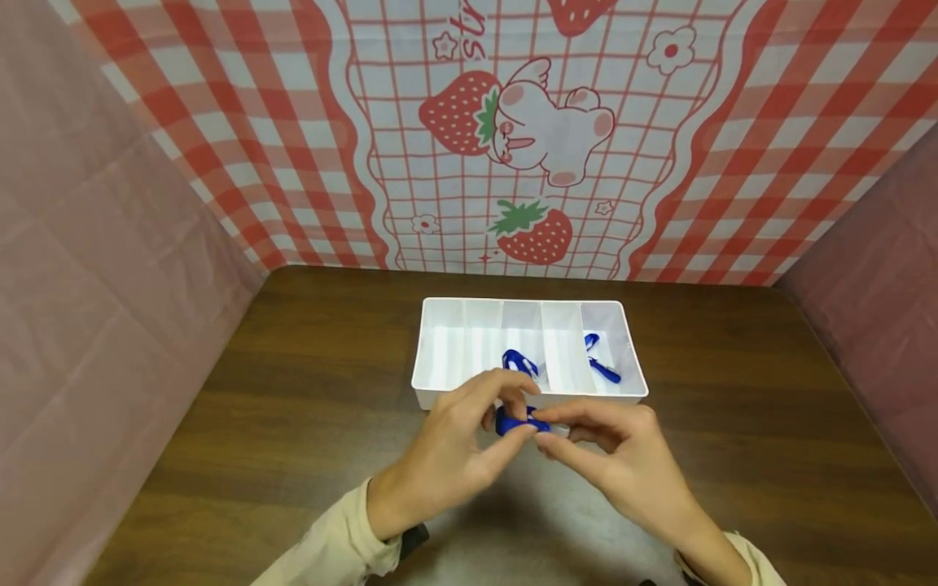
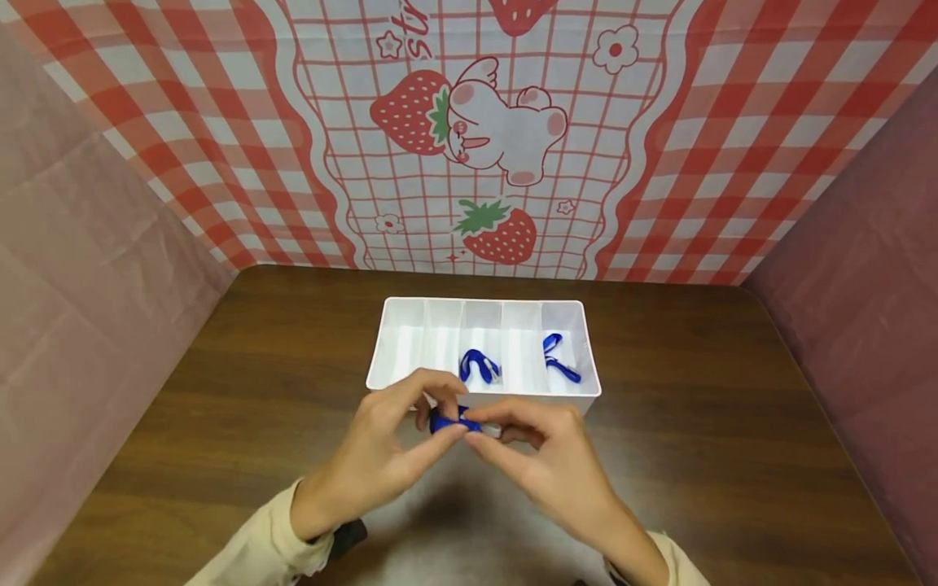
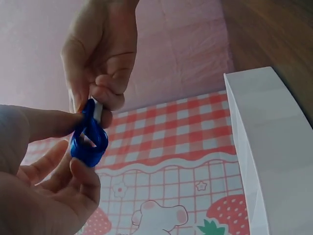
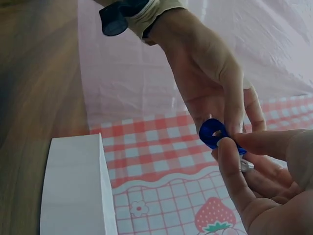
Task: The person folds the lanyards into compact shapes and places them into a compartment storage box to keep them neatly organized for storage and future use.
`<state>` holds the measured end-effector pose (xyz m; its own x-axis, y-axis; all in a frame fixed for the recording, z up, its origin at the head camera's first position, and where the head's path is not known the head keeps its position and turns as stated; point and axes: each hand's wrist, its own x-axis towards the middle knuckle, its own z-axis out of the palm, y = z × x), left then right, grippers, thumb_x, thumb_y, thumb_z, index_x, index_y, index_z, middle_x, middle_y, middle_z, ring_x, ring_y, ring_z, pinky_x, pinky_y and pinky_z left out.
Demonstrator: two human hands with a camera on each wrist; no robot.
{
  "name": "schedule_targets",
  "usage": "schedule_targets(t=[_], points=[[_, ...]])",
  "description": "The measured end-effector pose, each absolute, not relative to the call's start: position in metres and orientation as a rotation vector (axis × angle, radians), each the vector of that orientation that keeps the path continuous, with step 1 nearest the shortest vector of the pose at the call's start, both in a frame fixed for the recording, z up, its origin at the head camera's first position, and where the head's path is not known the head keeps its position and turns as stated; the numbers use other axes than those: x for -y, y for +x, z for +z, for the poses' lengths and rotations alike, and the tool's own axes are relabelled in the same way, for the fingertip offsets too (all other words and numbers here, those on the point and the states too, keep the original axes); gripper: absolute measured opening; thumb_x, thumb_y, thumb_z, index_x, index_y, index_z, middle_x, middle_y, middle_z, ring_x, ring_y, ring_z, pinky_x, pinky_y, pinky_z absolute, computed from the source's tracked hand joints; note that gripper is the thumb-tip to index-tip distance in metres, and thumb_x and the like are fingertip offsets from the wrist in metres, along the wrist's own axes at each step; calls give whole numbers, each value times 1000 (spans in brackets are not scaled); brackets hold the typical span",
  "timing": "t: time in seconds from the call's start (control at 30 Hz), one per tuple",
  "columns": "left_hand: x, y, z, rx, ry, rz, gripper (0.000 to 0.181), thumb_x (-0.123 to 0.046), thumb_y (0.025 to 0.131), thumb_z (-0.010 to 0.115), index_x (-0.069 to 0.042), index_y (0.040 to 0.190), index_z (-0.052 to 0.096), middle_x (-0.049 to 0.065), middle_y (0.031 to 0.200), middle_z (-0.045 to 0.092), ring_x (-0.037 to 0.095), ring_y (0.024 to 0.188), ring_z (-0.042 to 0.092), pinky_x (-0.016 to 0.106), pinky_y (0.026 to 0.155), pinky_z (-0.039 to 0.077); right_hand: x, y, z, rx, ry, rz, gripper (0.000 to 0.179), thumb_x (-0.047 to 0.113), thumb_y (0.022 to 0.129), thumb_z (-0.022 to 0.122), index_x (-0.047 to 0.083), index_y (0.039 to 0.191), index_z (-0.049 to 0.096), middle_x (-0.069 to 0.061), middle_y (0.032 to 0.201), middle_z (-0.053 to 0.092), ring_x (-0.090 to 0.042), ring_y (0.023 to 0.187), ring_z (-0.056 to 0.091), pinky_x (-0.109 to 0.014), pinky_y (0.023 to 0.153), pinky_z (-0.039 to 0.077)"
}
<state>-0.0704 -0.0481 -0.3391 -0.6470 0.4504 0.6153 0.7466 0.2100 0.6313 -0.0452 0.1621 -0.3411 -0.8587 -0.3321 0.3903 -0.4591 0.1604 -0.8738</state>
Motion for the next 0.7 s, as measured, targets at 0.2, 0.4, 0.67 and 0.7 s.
schedule_targets(t=[0.2,0.4,0.67,0.7], points=[[58,-76,-334,2238,-1153,-1372,33,-14,87,78,-10,117,66,-4,101,66,5,89,58,22,66,49,-164,-45,-338,2144,889,1825,29,-20,80,70,-1,103,74,-13,97,74,-17,82,72,-30,70,59],[69,-77,-330,2302,-1284,-1407,9,-13,91,73,-10,100,74,-7,86,69,-4,71,53,14,60,43,-163,-46,-342,2098,945,1805,29,-19,79,72,2,99,73,-11,93,74,-18,83,71,-27,74,58],[72,-78,-330,2338,-1441,-1441,4,-7,93,70,-8,96,73,-5,84,70,-5,69,52,11,61,46,-166,-49,-342,2373,989,1480,35,-3,81,79,13,111,73,5,100,74,-11,88,71,-23,77,56],[73,-79,-331,2352,-1455,-1434,5,-7,93,70,-8,97,73,-4,86,71,-4,70,53,12,61,46,-166,-50,-342,2381,1009,1440,36,-3,81,79,13,113,73,6,101,74,-10,88,71,-22,77,55]])
